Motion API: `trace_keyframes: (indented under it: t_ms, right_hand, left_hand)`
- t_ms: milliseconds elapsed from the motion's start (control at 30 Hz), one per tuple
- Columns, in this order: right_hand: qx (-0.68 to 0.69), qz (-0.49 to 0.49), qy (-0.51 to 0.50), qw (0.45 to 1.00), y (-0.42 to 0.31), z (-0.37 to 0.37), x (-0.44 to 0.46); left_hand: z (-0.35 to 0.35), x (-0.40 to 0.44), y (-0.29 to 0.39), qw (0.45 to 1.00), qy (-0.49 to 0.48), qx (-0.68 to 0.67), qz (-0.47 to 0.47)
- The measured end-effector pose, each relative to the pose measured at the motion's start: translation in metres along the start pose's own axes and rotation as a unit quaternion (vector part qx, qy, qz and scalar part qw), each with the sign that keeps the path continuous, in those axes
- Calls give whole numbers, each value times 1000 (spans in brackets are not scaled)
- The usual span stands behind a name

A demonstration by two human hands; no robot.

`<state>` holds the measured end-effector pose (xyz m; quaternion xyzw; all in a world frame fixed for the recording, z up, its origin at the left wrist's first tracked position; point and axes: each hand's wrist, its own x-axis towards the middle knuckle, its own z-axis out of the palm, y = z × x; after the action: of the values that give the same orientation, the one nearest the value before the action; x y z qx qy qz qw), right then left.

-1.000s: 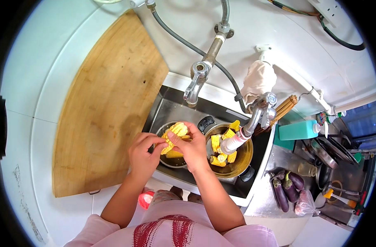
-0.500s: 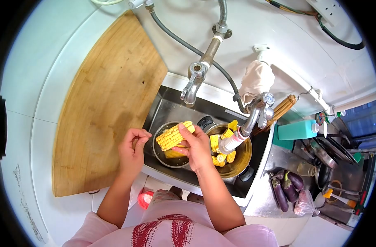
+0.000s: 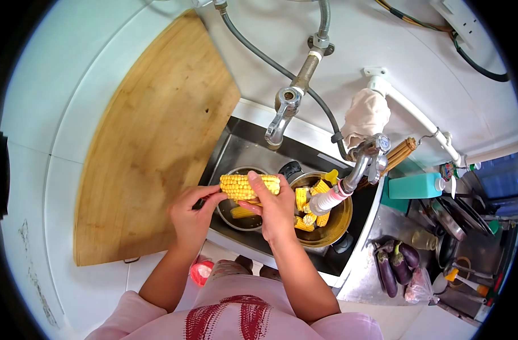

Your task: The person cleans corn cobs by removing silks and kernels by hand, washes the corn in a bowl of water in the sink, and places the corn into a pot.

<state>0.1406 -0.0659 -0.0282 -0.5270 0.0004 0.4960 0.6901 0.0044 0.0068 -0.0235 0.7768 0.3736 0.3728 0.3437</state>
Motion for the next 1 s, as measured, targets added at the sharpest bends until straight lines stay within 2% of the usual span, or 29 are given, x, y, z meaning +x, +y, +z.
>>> trace_keyframes:
  t_ms: [33,100,133,200,267,333,433,500,533,600,833,900,1000]
  right_hand:
    - [-3,-17,4,1000,2,1,-1]
    - [-14,-33,8,999,6,5,-3]
    - [-25,-51,13,998,8,5,-4]
    - [-20,-47,-4,999,11,3,-4]
    - [-14,-44,-22,999,13,1,-4]
    - [0,-4,-40,999,16,-2,-4]
    - [-4,-9,-57,998,20,-6,-5]
    - [24,7,-47,999,17,-3,-8]
    - [53,22,-37,998,16,-1,-9]
    - [74,32,-39,996,14,0,-10]
    - [113,22,-55,992,11,0,-10]
    - [116,23,-54,992,12,0,-11]
    - [117,19,-55,991,12,1,-12]
  left_hand:
    - [1,1,1,1000,1,1,0]
    - [2,5,5,987,1,-59,-148]
    - [2,7,3,987,2,-58,-148]
    - [2,10,-2,968,-24,-132,-212]
    - [2,13,-11,961,-26,-163,-220]
    - [2,15,-14,954,-30,-195,-228]
    - [2,18,-10,973,-33,-137,-180]
    - [1,21,-7,999,-30,-22,-25]
    - [1,22,-8,999,-30,-22,-25]
    - [2,23,-9,995,-35,32,90]
    - [-1,14,-6,996,-21,-44,76]
    - [1,13,-4,998,8,-58,27]
    - [6,14,-3,997,44,-64,10]
